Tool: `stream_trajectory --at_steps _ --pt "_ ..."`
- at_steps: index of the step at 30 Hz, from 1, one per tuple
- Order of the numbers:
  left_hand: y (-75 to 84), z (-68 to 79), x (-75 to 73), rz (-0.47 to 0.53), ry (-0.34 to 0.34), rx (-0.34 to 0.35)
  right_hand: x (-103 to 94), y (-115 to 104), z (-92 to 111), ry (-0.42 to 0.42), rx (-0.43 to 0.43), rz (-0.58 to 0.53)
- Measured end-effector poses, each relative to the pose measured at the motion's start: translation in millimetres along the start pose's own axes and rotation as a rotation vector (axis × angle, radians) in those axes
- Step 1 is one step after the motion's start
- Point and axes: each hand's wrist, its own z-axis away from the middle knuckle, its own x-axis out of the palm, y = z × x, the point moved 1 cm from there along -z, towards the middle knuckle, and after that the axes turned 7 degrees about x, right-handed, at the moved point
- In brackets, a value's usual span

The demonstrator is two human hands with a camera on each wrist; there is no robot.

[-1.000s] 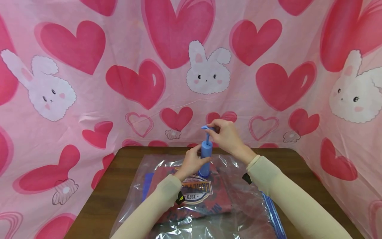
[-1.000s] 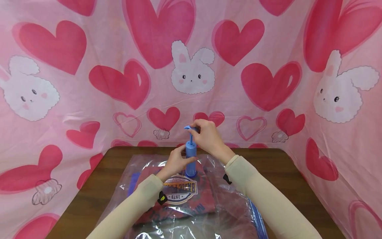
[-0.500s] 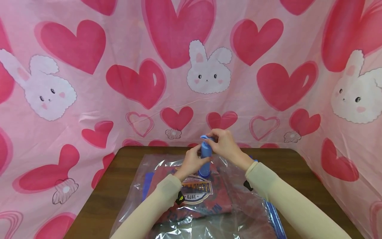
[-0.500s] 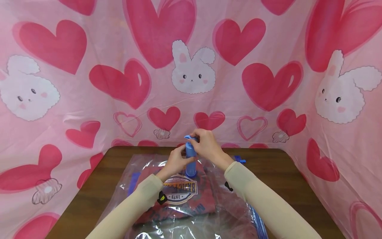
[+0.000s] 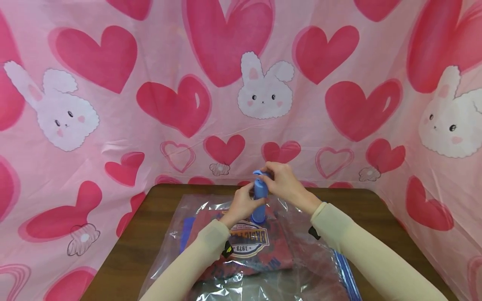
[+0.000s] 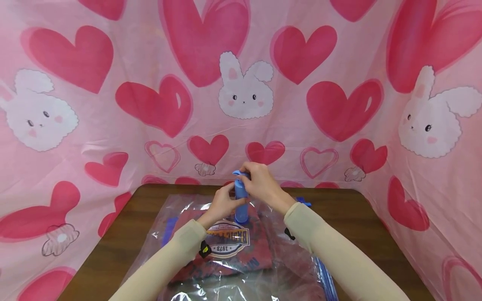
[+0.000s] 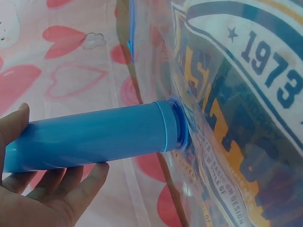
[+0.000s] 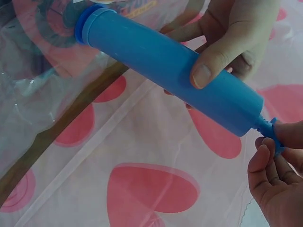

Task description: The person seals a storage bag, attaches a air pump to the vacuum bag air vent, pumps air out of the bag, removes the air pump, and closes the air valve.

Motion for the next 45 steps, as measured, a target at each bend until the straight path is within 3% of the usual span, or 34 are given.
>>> stream_trajectory --at_steps 6,14,23,35,45 --pt "0.6 -0.9 0.7 0.006 -0.007 -0.009 -10.0 -5.0 -8.2 0.030 -0.034 -0.003" --pt "-0.9 -3.5 -4.4 -0.013 0.000 -0.001 -47.6 -40.0 -42.7 0.162 -0.138 -0.019" --pt "1.3 -4.1 -4.2 0.002 -0.020 -0.024 -83.4 -71.9 -67.6 0.217 -0.121 -0.039" --pt "-1.5 -3.2 0.1 -0.010 -0.022 -0.020 -84.9 -68.5 -59.4 0.241 -0.105 -0.047" --pt "-2.2 1.9 0.9 0.024 -0.027 -0.065 -75.2 -60.4 -49.0 0.262 -0.096 -0.040"
